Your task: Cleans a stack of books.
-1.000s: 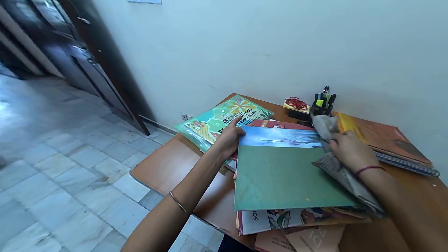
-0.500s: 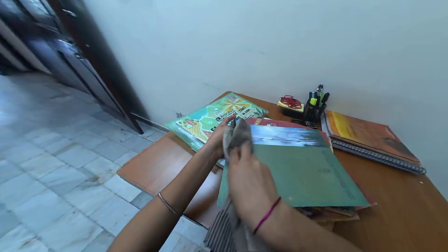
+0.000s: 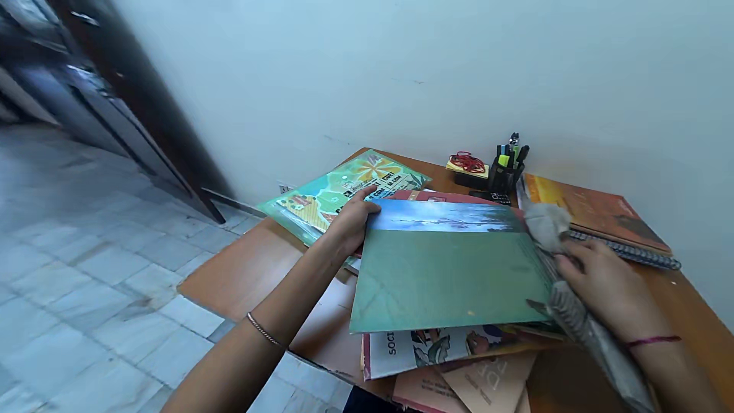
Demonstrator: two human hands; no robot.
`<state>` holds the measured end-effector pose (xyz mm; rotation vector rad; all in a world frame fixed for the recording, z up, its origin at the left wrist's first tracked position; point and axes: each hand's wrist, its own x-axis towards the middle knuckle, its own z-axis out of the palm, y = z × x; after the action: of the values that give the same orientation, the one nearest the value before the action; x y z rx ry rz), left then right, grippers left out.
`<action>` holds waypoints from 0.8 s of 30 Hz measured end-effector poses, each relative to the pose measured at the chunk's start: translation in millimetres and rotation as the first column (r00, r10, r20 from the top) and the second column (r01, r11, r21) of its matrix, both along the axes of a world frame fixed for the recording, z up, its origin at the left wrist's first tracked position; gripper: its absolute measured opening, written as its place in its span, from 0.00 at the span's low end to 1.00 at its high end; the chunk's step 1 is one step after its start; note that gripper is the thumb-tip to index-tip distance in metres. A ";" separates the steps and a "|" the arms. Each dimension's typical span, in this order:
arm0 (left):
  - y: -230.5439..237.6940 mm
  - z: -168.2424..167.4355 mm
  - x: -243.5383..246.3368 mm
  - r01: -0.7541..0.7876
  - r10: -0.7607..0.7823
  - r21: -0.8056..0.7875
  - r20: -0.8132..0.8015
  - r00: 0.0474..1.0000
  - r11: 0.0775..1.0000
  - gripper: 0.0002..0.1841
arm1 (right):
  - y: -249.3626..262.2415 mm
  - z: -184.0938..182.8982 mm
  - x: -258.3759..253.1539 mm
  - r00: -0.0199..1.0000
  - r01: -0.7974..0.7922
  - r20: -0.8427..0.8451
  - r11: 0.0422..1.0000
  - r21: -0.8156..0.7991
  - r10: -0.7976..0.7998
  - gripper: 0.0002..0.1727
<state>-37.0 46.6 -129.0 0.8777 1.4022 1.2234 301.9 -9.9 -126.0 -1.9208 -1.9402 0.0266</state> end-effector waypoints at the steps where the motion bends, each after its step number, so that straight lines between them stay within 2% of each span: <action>1: 0.6 1.0 0.3 0.000 0.000 0.003 0.011 1.000 1.000 0.30 | -0.4 -1.6 11.5 0.999 0.045 -0.008 0.998 -0.035 -0.046 0.14; 3: 3.8 2.9 -4.8 0.045 -0.046 0.006 0.045 0.998 0.999 0.27 | -0.6 -10.2 31.7 0.992 0.122 -0.020 0.985 -0.119 -0.125 0.16; 5: 15.7 1.2 -17.9 0.141 -0.141 0.012 0.030 0.990 0.990 0.20 | 0.6 -27.4 53.0 0.983 0.142 -0.088 0.973 -0.181 -0.160 0.17; 8: 36.1 16.7 -35.9 0.376 -0.380 -0.060 -0.164 0.910 0.925 0.20 | 0.2 -58.6 84.2 0.923 0.079 -0.355 0.975 -0.208 -0.150 0.19; 11: 53.7 49.6 -34.7 0.587 -0.616 -0.218 -0.433 0.658 0.780 0.14 | -4.6 -82.9 98.0 0.813 0.064 -0.567 0.988 -0.142 -0.134 0.20; 13: 58.0 73.5 -16.2 0.676 -0.749 -0.366 -0.495 0.441 0.640 0.11 | -6.0 -89.7 99.1 0.765 0.062 -0.633 0.993 -0.105 -0.114 0.19; 15: 56.1 91.2 10.5 0.717 -0.801 -0.443 -0.532 0.273 0.538 0.09 | -7.0 -89.0 97.6 0.751 0.044 -0.652 0.993 -0.106 -0.103 0.19; 16: 53.8 100.8 23.0 0.730 -0.795 -0.447 -0.567 0.216 0.517 0.08 | -7.7 -87.1 96.2 0.747 0.042 -0.656 0.993 -0.114 -0.107 0.19; 18: 46.6 126.9 44.7 0.774 -0.719 -0.361 -0.673 0.170 0.520 0.06 | -7.9 -83.4 96.7 0.744 0.044 -0.657 0.990 -0.134 -0.122 0.20; 20: 34.3 157.8 62.4 0.837 -0.576 -0.193 -0.800 0.169 0.513 0.07 | -8.8 -81.8 97.7 0.758 0.051 -0.640 0.990 -0.133 -0.126 0.21; 24: 13.9 215.6 102.5 0.918 -0.288 0.070 -0.938 0.193 0.390 0.06 | -17.0 -74.7 101.8 0.811 0.198 -0.554 0.979 -0.041 -0.187 0.20</action>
<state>65.5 60.5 86.6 2.5891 0.8773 0.4468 403.6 -26.9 -200.8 -1.8210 -1.3468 0.4588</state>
